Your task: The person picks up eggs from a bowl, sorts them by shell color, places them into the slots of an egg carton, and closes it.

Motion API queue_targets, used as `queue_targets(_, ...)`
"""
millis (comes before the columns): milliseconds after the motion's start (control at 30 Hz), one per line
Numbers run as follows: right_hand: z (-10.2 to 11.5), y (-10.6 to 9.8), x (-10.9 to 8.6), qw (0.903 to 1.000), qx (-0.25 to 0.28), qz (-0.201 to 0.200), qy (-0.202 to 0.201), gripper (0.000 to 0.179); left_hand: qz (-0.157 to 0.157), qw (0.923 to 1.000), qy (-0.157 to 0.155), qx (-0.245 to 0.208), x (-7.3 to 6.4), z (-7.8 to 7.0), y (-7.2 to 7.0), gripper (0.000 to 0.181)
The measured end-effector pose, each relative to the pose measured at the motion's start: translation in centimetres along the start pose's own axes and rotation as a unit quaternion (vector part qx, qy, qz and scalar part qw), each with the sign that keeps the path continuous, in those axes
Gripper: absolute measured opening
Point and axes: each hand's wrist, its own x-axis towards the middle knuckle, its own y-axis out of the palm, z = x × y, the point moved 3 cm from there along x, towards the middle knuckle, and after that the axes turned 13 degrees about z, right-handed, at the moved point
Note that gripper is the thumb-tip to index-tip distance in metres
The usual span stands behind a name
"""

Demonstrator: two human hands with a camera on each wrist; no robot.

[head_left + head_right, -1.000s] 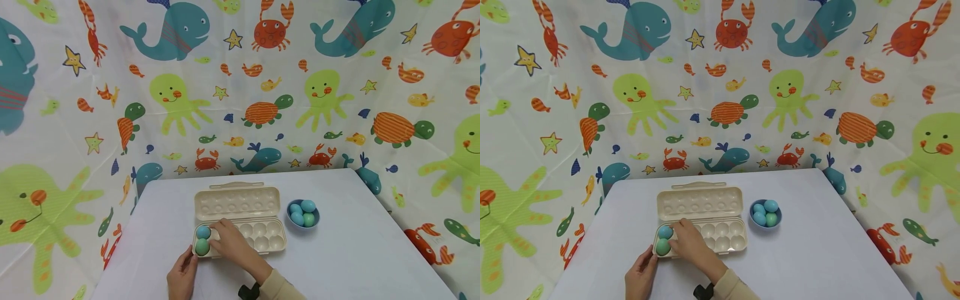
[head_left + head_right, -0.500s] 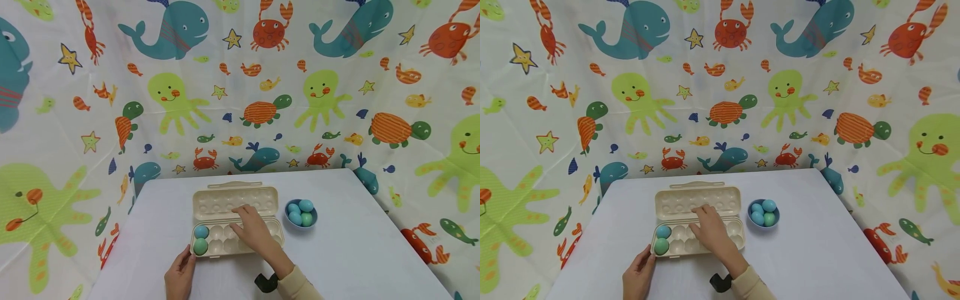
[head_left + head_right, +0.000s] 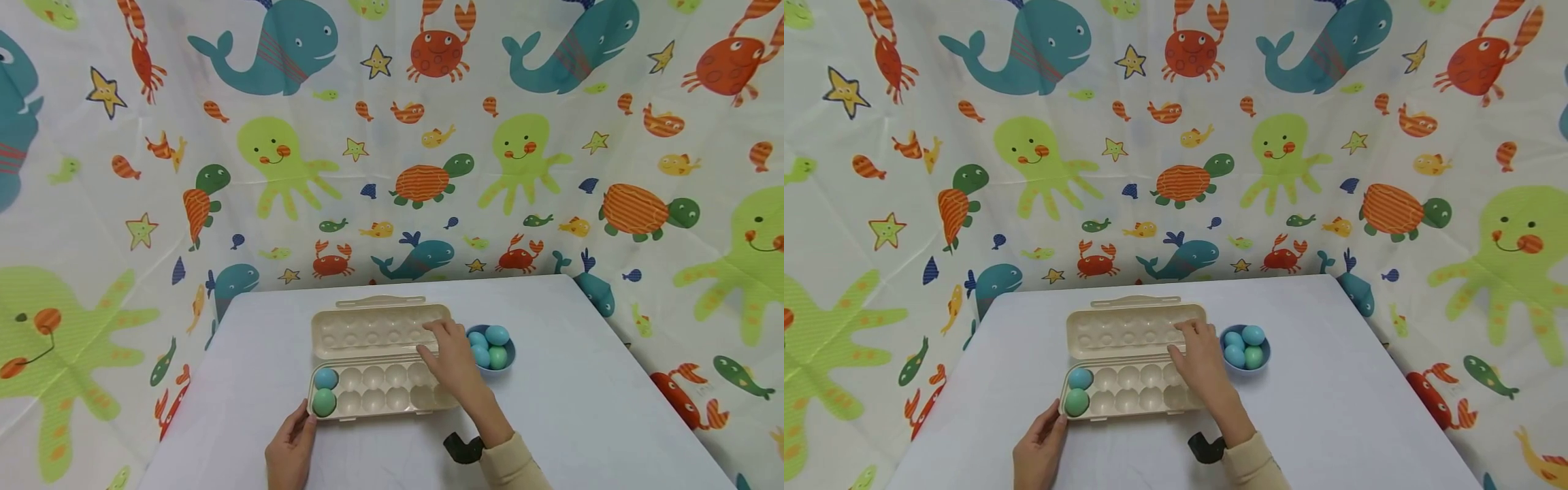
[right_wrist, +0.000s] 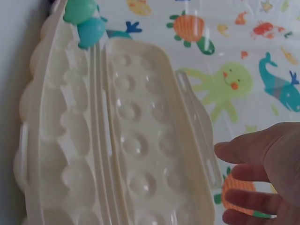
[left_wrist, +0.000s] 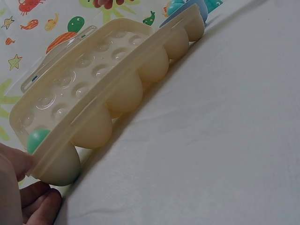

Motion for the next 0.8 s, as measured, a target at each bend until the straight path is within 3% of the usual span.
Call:
queue_targets(167, -2.4, -1.2, 0.2, 0.9982, -0.027, -0.052, -0.007, 0.040, -0.002, 1.0000, -0.001, -0.004, 0.0, 0.2, -0.1, 0.035)
queue_targets(300, -4.5, -2.1, 0.3, 0.9964, -0.054, -0.066, 0.005, 0.038, -0.001, 1.0000, -0.006, 0.002, 0.2, 0.4, -0.2, 0.035)
queue_targets(567, -7.9, -3.2, 0.4, 0.9913, -0.107, -0.054, 0.053, 0.038, 0.010, 0.9999, -0.009, -0.003, 0.2, 0.3, -0.3, 0.036)
queue_targets(800, -10.3, -3.2, 0.5, 0.9881, -0.131, -0.013, 0.079, 0.041, 0.009, 0.9999, -0.013, 0.001, 0.2, 0.4, -0.2, 0.036)
